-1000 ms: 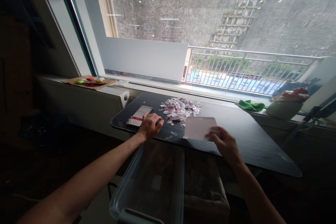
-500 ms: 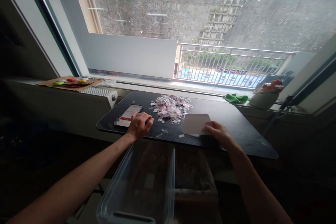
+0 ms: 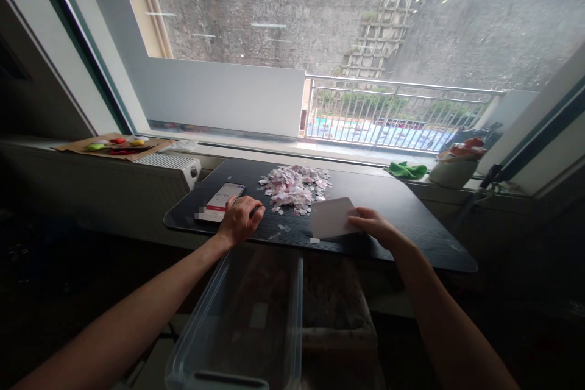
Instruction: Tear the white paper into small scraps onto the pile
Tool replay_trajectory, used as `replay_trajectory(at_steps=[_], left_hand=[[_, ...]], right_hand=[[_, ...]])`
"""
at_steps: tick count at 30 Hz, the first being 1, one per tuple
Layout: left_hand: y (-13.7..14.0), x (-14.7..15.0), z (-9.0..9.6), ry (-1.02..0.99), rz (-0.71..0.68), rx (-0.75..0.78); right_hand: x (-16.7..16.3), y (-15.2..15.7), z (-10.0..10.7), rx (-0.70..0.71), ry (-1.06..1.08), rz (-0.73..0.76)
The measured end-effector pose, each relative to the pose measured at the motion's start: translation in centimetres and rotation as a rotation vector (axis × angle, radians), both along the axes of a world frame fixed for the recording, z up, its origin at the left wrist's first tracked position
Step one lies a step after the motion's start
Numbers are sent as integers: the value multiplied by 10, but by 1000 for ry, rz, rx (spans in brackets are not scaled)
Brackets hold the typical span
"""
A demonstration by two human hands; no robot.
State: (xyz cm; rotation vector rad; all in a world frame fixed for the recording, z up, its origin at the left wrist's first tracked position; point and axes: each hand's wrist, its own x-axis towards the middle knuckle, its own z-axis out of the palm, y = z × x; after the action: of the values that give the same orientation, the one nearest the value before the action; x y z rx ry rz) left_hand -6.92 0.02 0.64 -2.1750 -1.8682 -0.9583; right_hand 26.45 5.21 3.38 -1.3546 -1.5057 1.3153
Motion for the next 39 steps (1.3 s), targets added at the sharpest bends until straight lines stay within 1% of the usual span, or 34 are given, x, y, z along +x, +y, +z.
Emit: replay_trajectory(at_steps=[6,10,14,17,19,23,26,28,30,33,35,37,39], left_hand=[[0,0,0,-4,-4,-1],[0,0,0,-1,0,7],[1,0,-2,8,-3,18],[1,0,-2,9,1,13],[1,0,-2,4,1,15],[1,0,-2,0,-3,16],[1,0,-1,0,-1,8],[0,1,-1,0,4,5],[0,1,0,1,9,2],[0,2,-1,-4,14,-3],[0,2,-2,-8,19,-2],[1,2,-3,-9,19,3],[1,3,-3,-8,18,9]], right_hand=[[-1,-8,8,-24,-1,38],[0,-15,18,-17,-18,18],[1,-19,25,45,-55,10],[1,-22,27,88,-85,67],[2,-25,26,138,-104,106],[7,-29,27,271,-175,92],[6,-31,27,306,-173,116],[-2,-29,23,309,-83,100],[-14,-25,16,319,-3,39],[-35,-21,-1,335,16,-55],[-47,-20,-11,311,10,-102],[-55,-21,-19,268,17,-105],[-59,-24,-24,234,57,-65]])
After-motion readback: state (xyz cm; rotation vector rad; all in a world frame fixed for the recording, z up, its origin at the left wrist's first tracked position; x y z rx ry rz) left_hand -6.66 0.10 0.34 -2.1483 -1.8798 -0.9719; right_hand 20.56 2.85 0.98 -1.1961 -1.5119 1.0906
